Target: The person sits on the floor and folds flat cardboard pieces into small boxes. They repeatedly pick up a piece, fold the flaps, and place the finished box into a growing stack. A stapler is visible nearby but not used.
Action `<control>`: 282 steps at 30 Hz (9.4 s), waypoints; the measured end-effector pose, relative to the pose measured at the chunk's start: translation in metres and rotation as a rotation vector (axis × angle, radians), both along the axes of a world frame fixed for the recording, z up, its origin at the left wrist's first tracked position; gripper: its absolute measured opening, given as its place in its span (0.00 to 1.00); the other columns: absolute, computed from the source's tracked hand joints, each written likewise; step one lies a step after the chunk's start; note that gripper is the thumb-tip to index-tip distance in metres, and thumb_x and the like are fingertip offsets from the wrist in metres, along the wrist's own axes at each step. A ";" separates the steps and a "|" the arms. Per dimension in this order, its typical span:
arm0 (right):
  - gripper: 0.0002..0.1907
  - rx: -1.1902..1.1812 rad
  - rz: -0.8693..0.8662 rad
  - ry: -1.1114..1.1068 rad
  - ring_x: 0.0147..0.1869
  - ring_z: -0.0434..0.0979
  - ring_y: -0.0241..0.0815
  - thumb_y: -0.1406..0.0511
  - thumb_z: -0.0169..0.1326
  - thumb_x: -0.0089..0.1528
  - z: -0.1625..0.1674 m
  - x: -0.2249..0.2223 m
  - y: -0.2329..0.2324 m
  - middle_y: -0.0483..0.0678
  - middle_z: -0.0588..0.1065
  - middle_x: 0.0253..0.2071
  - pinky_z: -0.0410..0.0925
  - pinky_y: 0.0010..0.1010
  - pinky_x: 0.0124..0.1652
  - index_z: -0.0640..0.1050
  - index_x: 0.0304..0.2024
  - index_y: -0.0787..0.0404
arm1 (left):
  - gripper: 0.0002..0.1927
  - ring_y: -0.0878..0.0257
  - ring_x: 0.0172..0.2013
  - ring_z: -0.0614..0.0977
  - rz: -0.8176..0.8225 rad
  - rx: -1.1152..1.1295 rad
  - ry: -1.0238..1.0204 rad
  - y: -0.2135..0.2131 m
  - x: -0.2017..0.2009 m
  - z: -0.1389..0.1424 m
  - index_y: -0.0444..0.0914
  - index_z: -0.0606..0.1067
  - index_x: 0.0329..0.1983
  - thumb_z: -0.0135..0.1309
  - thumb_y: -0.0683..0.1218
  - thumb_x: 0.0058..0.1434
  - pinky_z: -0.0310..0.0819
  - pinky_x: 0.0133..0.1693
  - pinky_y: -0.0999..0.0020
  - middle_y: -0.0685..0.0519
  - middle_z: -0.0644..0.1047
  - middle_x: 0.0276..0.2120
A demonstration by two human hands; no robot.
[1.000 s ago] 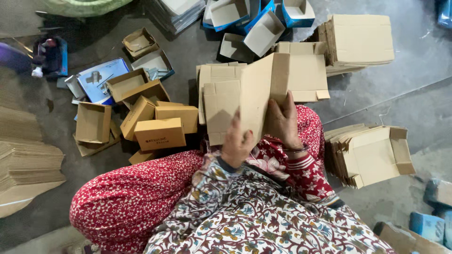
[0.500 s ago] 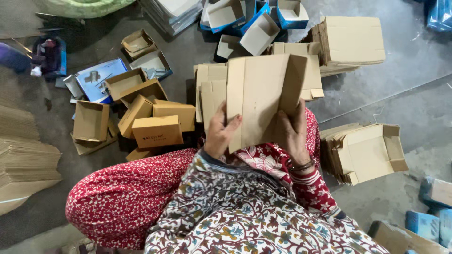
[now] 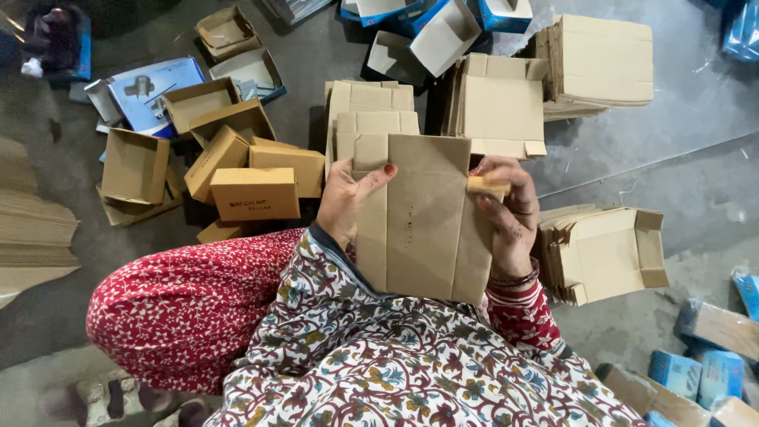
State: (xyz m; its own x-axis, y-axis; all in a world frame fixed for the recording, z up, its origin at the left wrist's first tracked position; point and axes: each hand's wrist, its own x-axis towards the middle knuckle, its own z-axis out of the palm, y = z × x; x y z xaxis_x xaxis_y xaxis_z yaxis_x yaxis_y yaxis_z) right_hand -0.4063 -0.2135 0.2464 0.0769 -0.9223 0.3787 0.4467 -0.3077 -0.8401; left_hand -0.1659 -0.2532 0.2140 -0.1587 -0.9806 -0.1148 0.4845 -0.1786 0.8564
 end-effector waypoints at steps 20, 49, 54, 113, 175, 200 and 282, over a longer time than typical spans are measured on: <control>0.11 0.447 -0.102 0.050 0.43 0.71 0.29 0.78 0.49 0.66 -0.028 -0.010 -0.062 0.48 0.74 0.46 0.66 0.17 0.45 0.75 0.49 0.66 | 0.14 0.57 0.57 0.78 -0.046 -0.218 0.427 -0.038 -0.006 -0.036 0.40 0.75 0.37 0.53 0.27 0.63 0.71 0.64 0.58 0.50 0.78 0.53; 0.24 0.214 -0.081 0.097 0.66 0.70 0.40 0.70 0.51 0.66 -0.009 -0.035 -0.026 0.48 0.71 0.60 0.66 0.31 0.65 0.70 0.65 0.65 | 0.15 0.63 0.44 0.83 0.046 -0.055 0.060 -0.018 -0.023 -0.034 0.28 0.76 0.49 0.64 0.37 0.61 0.79 0.51 0.69 0.49 0.82 0.44; 0.03 0.006 0.012 -0.021 0.58 0.70 0.36 0.71 0.53 0.70 -0.023 -0.028 -0.023 0.48 0.72 0.54 0.67 0.25 0.61 0.76 0.47 0.61 | 0.15 0.63 0.46 0.81 -0.059 0.142 0.056 -0.021 -0.020 -0.012 0.28 0.76 0.53 0.61 0.37 0.64 0.77 0.51 0.69 0.48 0.81 0.46; 0.41 0.558 -1.428 0.396 0.72 0.64 0.49 0.74 0.58 0.60 -0.198 -0.344 0.107 0.56 0.63 0.70 0.56 0.36 0.70 0.55 0.73 0.69 | 0.23 0.57 0.63 0.75 -0.196 -0.163 -0.257 -0.032 -0.077 -0.049 0.35 0.66 0.68 0.51 0.34 0.70 0.74 0.60 0.64 0.49 0.70 0.65; 0.27 -0.234 -0.672 1.079 0.58 0.74 0.55 0.78 0.53 0.58 -0.038 -0.007 -0.104 0.62 0.72 0.54 0.71 0.42 0.56 0.68 0.61 0.72 | 0.27 0.53 0.42 0.82 0.501 -0.581 -1.092 -0.080 -0.065 -0.032 0.35 0.61 0.71 0.52 0.39 0.69 0.82 0.39 0.64 0.42 0.75 0.50; 0.05 0.354 -0.105 0.023 0.50 0.72 0.35 0.76 0.50 0.66 -0.006 -0.049 -0.072 0.49 0.73 0.49 0.68 0.22 0.50 0.75 0.44 0.66 | 0.10 0.64 0.58 0.78 0.009 -0.270 0.201 -0.049 -0.042 0.005 0.39 0.76 0.37 0.56 0.30 0.61 0.71 0.62 0.70 0.55 0.77 0.58; 0.46 0.739 -1.312 0.527 0.61 0.78 0.46 0.74 0.58 0.58 -0.161 -0.369 0.083 0.55 0.74 0.60 0.70 0.34 0.59 0.51 0.74 0.64 | 0.15 0.58 0.58 0.77 -0.135 0.055 0.117 -0.064 -0.095 -0.038 0.36 0.73 0.56 0.49 0.35 0.67 0.75 0.59 0.61 0.45 0.74 0.61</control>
